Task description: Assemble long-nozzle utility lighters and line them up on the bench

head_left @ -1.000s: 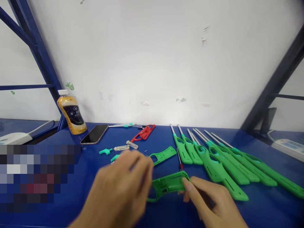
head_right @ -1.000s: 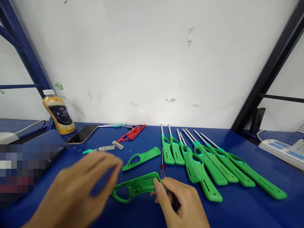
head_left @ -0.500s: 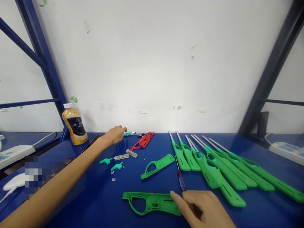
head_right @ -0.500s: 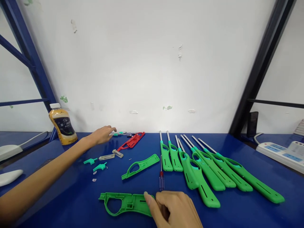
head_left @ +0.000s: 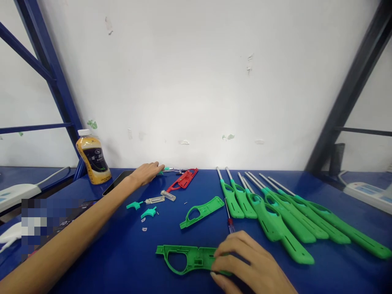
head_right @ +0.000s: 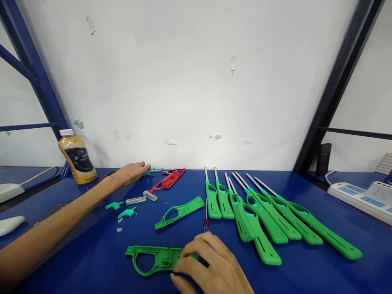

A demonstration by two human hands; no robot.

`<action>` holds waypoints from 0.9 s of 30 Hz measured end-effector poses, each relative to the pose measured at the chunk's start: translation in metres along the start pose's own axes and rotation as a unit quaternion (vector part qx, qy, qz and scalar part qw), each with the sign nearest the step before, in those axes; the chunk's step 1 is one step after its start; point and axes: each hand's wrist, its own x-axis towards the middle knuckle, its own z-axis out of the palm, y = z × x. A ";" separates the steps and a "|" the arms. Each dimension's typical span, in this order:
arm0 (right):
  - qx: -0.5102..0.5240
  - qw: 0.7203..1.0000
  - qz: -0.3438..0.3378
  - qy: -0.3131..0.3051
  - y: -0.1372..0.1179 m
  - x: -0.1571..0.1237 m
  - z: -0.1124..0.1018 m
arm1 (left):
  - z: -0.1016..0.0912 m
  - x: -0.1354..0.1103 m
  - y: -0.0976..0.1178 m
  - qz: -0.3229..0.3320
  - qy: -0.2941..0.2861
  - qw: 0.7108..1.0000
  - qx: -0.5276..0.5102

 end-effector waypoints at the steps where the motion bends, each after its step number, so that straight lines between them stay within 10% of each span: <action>1: -0.005 1.000 0.002 -0.004 0.001 0.000 0.001 | -0.005 0.000 0.001 -0.005 -0.001 1.000 0.006; 8: -0.022 0.999 0.020 -0.038 0.003 -0.001 0.006 | -0.063 -0.020 0.020 -0.026 0.044 0.998 0.044; 14: 0.000 0.994 0.082 -0.075 0.002 -0.005 0.005 | -0.097 -0.091 0.064 0.008 0.142 0.990 0.004; 22: -0.005 0.995 0.078 -0.062 0.001 -0.005 0.006 | -0.052 -0.221 0.130 0.072 0.179 0.969 -0.154; 27: -0.031 0.996 0.061 -0.052 0.000 0.000 0.002 | -0.029 -0.244 0.129 0.016 0.140 0.974 -0.175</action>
